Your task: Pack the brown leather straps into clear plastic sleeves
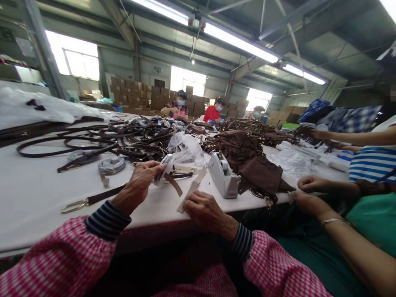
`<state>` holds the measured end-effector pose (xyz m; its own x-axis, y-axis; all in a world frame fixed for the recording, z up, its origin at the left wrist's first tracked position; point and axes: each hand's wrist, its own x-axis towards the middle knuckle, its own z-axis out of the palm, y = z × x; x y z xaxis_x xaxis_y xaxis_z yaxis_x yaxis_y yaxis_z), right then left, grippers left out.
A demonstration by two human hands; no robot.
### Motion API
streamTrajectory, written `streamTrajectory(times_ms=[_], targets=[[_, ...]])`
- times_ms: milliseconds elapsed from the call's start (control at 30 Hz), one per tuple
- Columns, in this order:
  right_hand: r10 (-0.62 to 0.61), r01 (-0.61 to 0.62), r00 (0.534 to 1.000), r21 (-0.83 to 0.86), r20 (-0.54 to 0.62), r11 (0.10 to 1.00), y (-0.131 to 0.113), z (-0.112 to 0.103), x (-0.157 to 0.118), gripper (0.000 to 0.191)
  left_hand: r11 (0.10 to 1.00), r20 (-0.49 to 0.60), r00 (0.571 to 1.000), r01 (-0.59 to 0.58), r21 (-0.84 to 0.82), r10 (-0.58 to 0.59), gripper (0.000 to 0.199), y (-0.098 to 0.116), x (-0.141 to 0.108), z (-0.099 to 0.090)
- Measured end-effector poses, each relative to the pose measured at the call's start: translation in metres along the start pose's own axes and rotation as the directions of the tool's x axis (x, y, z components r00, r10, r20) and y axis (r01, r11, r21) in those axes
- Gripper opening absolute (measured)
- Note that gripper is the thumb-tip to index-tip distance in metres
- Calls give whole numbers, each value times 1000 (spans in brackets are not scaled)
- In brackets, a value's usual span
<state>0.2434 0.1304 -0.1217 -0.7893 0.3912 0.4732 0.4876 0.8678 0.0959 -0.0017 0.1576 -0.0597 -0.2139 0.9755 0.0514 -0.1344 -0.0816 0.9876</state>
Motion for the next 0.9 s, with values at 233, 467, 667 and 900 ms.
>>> streamTrajectory(times_ms=[233,467,667,900], targets=[[303,-303,952,-2,33,953,10,-12,-7,11,998,28,997,68,17,-68,33,13,-7,-14],[178,-188,966,36,189,982,0,-17,-3,30,1000,110,994,13,-9,-12,27,14,-17,-12],[330,-334,940,33,80,942,26,-13,-3,32,997,80,995,54,62,-59,27,22,-30,-12],[115,-1,928,306,-355,952,-35,-11,23,40,991,115,987,105,80,-113,29,17,-42,-1]])
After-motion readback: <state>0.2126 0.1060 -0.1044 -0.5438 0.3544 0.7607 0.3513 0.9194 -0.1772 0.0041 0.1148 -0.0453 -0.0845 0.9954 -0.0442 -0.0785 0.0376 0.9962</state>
